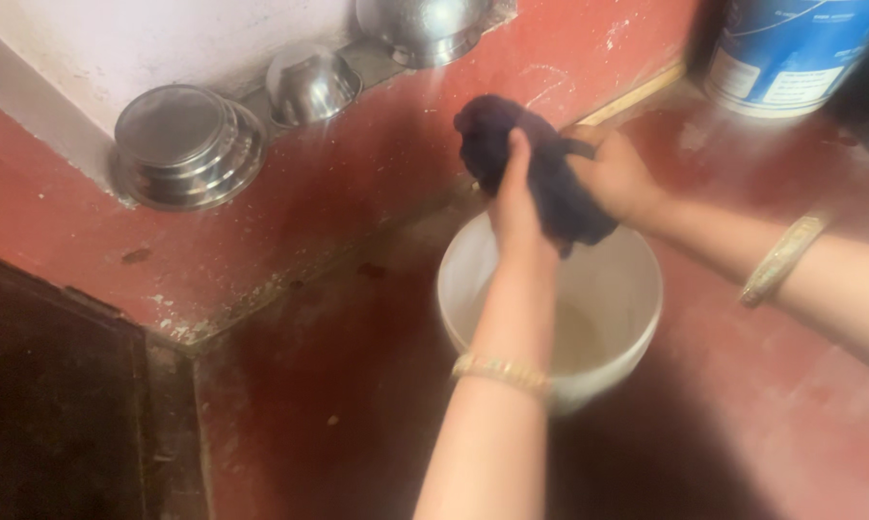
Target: The person wrings a cloth in a bucket, scrubs the floor by hand, and rinses the cloth in the bucket.
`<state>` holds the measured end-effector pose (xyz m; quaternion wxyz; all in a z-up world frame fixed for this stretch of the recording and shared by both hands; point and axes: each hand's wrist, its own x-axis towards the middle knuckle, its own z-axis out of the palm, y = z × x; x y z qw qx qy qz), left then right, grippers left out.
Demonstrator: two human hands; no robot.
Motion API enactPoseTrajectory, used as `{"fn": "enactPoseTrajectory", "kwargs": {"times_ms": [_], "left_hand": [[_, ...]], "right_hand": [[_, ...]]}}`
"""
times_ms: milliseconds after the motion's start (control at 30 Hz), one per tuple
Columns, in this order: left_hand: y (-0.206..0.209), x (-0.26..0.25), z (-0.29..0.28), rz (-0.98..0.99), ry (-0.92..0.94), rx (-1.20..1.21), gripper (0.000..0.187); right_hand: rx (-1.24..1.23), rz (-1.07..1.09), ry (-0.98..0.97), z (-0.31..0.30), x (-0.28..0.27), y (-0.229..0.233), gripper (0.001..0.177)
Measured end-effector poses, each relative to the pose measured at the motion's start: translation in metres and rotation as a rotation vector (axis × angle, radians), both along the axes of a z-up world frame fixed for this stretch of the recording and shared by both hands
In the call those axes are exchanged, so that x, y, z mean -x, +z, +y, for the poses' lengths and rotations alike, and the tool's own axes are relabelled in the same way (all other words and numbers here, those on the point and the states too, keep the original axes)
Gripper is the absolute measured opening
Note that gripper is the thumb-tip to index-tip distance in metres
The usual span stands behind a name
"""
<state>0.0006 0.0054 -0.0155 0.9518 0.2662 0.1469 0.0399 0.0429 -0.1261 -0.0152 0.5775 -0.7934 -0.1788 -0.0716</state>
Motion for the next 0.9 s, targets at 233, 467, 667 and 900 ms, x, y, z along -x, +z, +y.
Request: {"fn": "enactPoseTrajectory", "kwargs": {"times_ms": [233,467,667,900], "left_hand": [[-0.054,-0.033,0.007,-0.187,-0.242,0.156,0.043],[-0.051,-0.044,0.023,-0.161,-0.420,0.168,0.039],[-0.086,-0.060,0.017,-0.234,-0.465,0.155,0.030],[-0.087,-0.047,0.028,-0.333,-0.469,0.203,0.040]], "right_hand": [[0.417,-0.410,0.085,0.007,0.029,0.038,0.040],[0.615,-0.611,0.054,0.011,0.031,0.049,0.039],[0.751,-0.700,0.138,0.009,0.038,0.056,0.036],[0.779,-0.840,0.232,0.005,0.037,0.060,0.032]]}}
